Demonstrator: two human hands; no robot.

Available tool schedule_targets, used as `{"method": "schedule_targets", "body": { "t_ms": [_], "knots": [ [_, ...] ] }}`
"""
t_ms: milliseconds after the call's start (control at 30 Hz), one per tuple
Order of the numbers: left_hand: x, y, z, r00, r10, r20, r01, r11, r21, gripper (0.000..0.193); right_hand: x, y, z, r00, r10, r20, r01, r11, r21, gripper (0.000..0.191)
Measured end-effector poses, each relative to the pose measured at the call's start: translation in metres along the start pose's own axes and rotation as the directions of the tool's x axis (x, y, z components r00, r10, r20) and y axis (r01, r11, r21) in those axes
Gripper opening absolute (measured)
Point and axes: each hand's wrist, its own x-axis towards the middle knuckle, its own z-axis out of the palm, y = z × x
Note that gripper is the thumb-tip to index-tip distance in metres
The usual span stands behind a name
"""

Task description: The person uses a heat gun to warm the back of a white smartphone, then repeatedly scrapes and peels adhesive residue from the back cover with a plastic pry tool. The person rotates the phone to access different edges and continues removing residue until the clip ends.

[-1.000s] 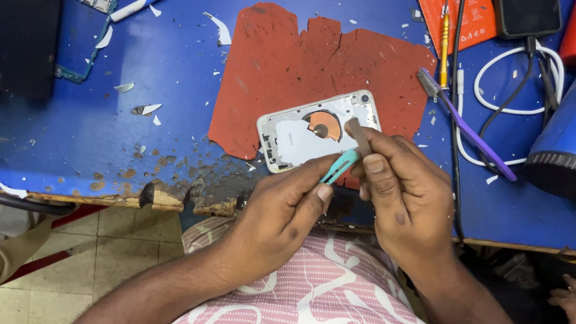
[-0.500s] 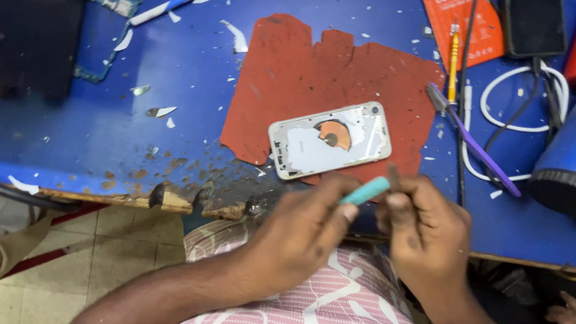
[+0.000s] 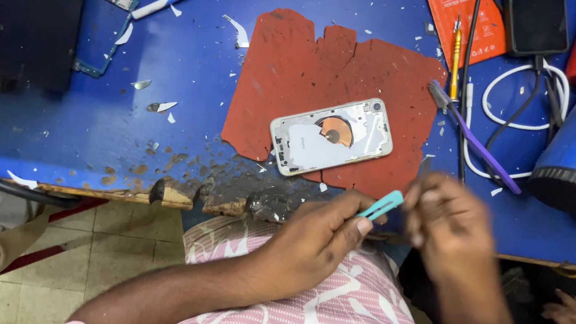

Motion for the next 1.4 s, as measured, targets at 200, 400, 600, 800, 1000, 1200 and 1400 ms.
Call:
{"method": "schedule_targets", "body": {
  "t_ms": [200, 400, 600, 800, 1000, 1200, 1400],
  "knots": [
    [-0.004, -0.011, -0.011, 0.999, -0.04, 0.002, 0.04, 0.996, -0.081, 0.03, 0.027, -0.059, -0.004, 0.743, -0.659, 0.114, 0.136, -0.018, -0.991, 0.023],
    [-0.005, -0.017, -0.01, 0.998, -0.033, -0.061, 0.026, 0.993, -0.114, 0.028, 0.019, -0.052, 0.014, 0.632, -0.755, 0.176, 0.257, -0.011, -0.966, 0.02],
    [0.002, -0.006, 0.003, 0.992, -0.125, -0.014, 0.123, 0.989, -0.081, 0.025, -0.007, -0.017, 0.05, 0.956, -0.293, 0.017, 0.294, 0.956, -0.026, 0.032],
    [0.01, -0.007, -0.04, 0.93, 0.338, -0.148, -0.161, 0.733, 0.66, 0.047, 0.007, -0.028, 0.012, 0.946, -0.317, -0.059, 0.313, 0.86, 0.403, 0.031],
    [0.02, -0.011, -0.057, 0.942, 0.325, -0.09, -0.139, 0.618, 0.774, 0.087, 0.013, -0.03, -0.012, 0.999, 0.025, 0.024, -0.025, 0.999, 0.022, 0.042],
    [0.021, -0.008, -0.07, 0.968, 0.25, -0.033, -0.164, 0.724, 0.67, 0.091, 0.006, -0.026, -0.028, 0.99, -0.06, 0.13, 0.074, 0.992, -0.105, 0.029],
    [0.014, -0.003, -0.078, 0.982, 0.19, 0.0, -0.15, 0.774, 0.616, 0.081, 0.0, -0.036, 0.001, 0.951, -0.295, 0.093, 0.268, 0.637, -0.723, 0.024]
  ]
}}
